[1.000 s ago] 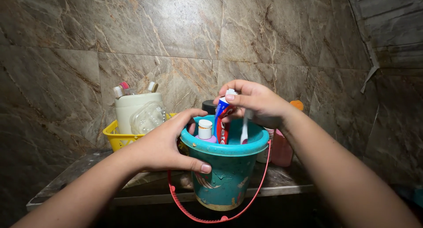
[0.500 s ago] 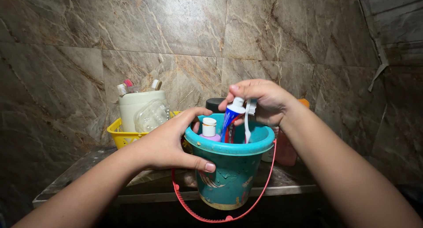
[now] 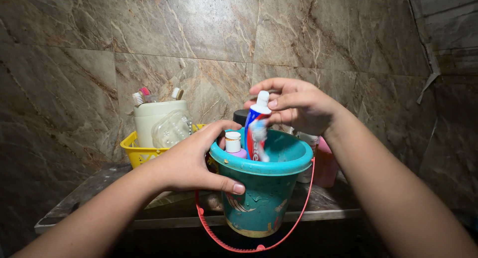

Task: The person organizes bathroom items by moving bottles, toothbrushes, and other toiletries between shelves and baskets. They place items into a bucket and rearrange them on a shelf.

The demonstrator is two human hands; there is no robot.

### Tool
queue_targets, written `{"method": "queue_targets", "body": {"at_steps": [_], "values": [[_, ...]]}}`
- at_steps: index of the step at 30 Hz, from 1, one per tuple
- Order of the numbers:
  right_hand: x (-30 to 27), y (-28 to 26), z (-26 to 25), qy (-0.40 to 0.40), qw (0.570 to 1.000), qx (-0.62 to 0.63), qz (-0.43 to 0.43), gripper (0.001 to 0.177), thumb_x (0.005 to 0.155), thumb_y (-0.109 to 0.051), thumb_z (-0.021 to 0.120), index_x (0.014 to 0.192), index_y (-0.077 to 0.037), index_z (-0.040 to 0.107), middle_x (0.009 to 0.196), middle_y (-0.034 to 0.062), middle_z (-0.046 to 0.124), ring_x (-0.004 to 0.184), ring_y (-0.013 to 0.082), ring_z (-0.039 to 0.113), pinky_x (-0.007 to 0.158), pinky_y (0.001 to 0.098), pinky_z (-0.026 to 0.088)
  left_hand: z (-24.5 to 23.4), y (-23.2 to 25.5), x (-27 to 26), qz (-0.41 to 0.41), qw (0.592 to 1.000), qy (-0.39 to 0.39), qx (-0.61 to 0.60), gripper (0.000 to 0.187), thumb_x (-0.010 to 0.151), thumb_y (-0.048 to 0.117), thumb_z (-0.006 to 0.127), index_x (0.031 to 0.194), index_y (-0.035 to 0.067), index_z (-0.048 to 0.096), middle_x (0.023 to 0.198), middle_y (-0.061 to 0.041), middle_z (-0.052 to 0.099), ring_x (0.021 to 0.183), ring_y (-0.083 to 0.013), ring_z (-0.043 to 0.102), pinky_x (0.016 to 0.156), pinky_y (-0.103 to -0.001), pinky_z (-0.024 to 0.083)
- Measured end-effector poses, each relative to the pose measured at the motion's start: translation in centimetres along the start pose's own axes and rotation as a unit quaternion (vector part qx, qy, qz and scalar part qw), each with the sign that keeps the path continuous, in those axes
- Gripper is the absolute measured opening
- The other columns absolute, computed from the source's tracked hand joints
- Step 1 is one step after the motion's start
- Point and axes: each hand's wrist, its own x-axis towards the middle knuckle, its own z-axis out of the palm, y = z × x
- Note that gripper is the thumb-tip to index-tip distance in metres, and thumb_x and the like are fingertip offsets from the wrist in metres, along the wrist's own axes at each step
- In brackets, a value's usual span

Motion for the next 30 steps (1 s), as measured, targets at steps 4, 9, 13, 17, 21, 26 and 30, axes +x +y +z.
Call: {"method": "queue_targets", "body": {"at_steps": [4,9,13,17,21,26,30], "values": [[1.3,0.5,-0.1,0.033,0.994,-0.079,-0.070,0.035,0.091,-0.001,0.069,0.125,0.002,0.063,0.117,0.0181,0.071,0.090,0.0253,0.073,0.080,0.0350,0.063,0.1,-0.2,-0.1,0.028,1.000,0.006,0.002,0.104,0.057,0.049,0.094,0.144,0.012,0.050,0.128,-0.009,0.062,0.121,-0.0231,0.060,0.104,-0.037,0.048],[1.5,0.1,-0.2,0.089,0.981,-0.141,-0.102,0.033,0.091,-0.003,0.071,0.123,-0.001,0.064,0.114,0.0137,0.075,0.091,0.0168,0.073,0.065,0.0298,0.058,0.2,-0.6,-0.1,0.033,0.999,0.013,0.005,0.103,0.057,0.049,0.093,0.143,0.012,0.050,0.127,-0.009,0.061,0.120,-0.0234,0.059,0.104,-0.037,0.048],[1.6,0.9,0.1,0.079,0.975,-0.191,-0.076,0.035,0.090,-0.007,0.073,0.124,-0.004,0.065,0.116,0.0112,0.077,0.099,0.0136,0.074,0.066,0.0248,0.055,0.5,-1.0,-0.2,0.059,0.998,0.024,-0.009,0.100,0.059,0.049,0.094,0.141,0.011,0.052,0.128,-0.010,0.061,0.122,-0.0244,0.059,0.106,-0.038,0.047],[0.7,1.2,0.2,0.096,0.968,-0.229,-0.048,0.036,0.091,-0.015,0.071,0.126,-0.007,0.065,0.117,0.0081,0.077,0.096,0.0115,0.073,0.061,0.0244,0.055,0.6,-1.4,-0.3,0.072,0.997,0.037,0.002,0.101,0.059,0.048,0.095,0.143,0.010,0.052,0.130,-0.010,0.059,0.125,-0.0248,0.057,0.107,-0.038,0.046],[0.6,1.2,0.4,0.098,0.959,-0.262,-0.033,0.038,0.093,-0.020,0.069,0.128,-0.005,0.064,0.119,0.0062,0.076,0.095,0.0073,0.072,0.058,0.0218,0.053,0.7,-1.7,-0.4,0.045,0.998,0.033,-0.027,0.110,0.057,0.048,0.095,0.146,0.011,0.044,0.123,-0.011,0.058,0.121,-0.0234,0.058,0.105,-0.036,0.046],[1.3,3.1,0.8,0.138,0.927,-0.345,-0.042,0.047,0.098,-0.024,0.068,0.143,-0.015,0.057,0.113,0.0062,0.074,0.073,0.0096,0.060,0.055,0.0228,0.049,0.7,-1.8,-0.4,0.018,0.999,0.028,-0.038,0.113,0.054,0.048,0.096,0.146,0.013,0.039,0.113,-0.010,0.054,0.113,-0.0233,0.059,0.100,-0.035,0.049],[2.3,4.4,0.8,0.084,0.929,-0.348,-0.096,0.043,0.100,-0.027,0.066,0.140,-0.012,0.055,0.112,0.0045,0.072,0.088,0.0065,0.064,0.062,0.0239,0.051,0.9,-2.1,-0.5,0.030,0.998,0.032,-0.035,0.113,0.056,0.049,0.096,0.144,0.012,0.035,0.114,-0.009,0.054,0.115,-0.0233,0.060,0.100,-0.035,0.049]]}}
